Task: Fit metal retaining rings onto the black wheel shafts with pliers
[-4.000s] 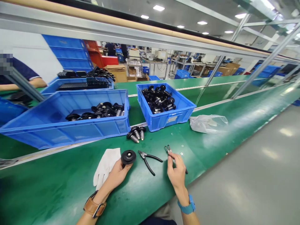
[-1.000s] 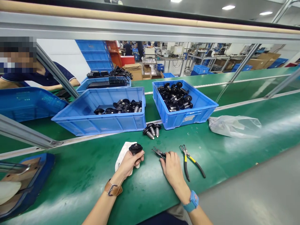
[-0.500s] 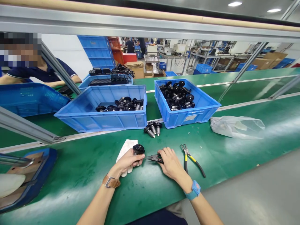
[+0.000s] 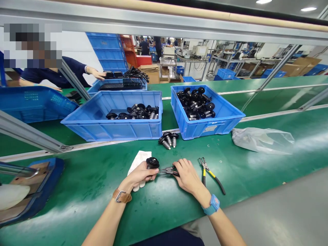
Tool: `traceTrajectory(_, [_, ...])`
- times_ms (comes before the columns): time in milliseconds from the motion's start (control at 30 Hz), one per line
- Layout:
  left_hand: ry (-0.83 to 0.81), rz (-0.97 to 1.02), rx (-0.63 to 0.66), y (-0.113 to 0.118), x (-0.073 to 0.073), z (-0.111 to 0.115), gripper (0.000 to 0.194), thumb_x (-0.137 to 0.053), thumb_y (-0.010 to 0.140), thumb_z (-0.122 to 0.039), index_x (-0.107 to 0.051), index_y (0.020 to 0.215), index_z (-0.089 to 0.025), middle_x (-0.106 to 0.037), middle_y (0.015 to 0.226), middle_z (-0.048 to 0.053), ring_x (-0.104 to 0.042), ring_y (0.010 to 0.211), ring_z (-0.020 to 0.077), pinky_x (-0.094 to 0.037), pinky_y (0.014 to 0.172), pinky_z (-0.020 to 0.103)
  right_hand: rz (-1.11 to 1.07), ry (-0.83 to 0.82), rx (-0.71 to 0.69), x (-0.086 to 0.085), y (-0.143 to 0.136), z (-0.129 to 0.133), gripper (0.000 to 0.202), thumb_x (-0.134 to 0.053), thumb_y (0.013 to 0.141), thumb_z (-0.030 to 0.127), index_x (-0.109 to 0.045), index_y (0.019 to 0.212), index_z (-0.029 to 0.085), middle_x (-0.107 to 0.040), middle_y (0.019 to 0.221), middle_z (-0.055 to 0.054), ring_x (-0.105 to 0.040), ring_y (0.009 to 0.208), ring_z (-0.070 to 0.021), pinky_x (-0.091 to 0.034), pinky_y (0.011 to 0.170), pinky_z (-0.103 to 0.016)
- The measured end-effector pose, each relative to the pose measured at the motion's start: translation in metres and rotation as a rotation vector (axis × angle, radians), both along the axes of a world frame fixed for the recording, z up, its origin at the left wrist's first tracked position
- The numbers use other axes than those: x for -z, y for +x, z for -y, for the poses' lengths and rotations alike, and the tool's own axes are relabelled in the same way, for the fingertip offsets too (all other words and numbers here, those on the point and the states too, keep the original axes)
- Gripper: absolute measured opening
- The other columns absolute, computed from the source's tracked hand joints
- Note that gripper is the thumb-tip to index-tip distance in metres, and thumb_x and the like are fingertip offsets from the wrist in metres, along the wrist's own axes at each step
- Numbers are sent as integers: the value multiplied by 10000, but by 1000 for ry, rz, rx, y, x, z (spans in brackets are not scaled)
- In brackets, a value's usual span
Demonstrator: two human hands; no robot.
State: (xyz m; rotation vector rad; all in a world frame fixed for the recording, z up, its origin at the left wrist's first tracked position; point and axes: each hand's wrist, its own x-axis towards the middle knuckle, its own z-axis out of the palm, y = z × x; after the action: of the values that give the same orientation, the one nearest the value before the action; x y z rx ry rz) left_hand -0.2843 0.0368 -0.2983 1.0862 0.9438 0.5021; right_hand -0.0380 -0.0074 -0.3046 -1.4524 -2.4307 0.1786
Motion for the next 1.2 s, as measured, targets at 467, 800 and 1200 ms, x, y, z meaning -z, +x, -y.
traceTrajectory(467, [13, -6, 4, 1, 1, 0, 467, -798, 668, -546, -552, 592, -156, -574, 522, -2, -354, 416, 45, -235, 437, 205, 7, -17, -1, 2, -1, 1, 278, -605, 902, 151, -541, 1172, 175, -583, 1068, -96, -502, 952, -260, -418, 815, -393])
traceTrajectory(800, [2, 25, 9, 1, -1, 1, 436, -797, 678, -503, -546, 589, -157, -568, 515, -9, -344, 409, 38, -228, 438, 208, 26, -41, -16, -3, 0, 0, 345, -606, 905, 156, -533, 1242, 173, -577, 1105, -103, -502, 991, -263, -433, 860, -406])
traceTrajectory(1200, [-102, 35, -27, 5, -3, 2, 440, -812, 623, -503, -526, 637, -170, -555, 500, -29, -321, 370, 26, -163, 368, 181, 108, 126, 9, -1, -1, 1, 400, -534, 899, 113, -542, 1299, 115, -560, 1088, -137, -474, 1008, -280, -408, 934, -445])
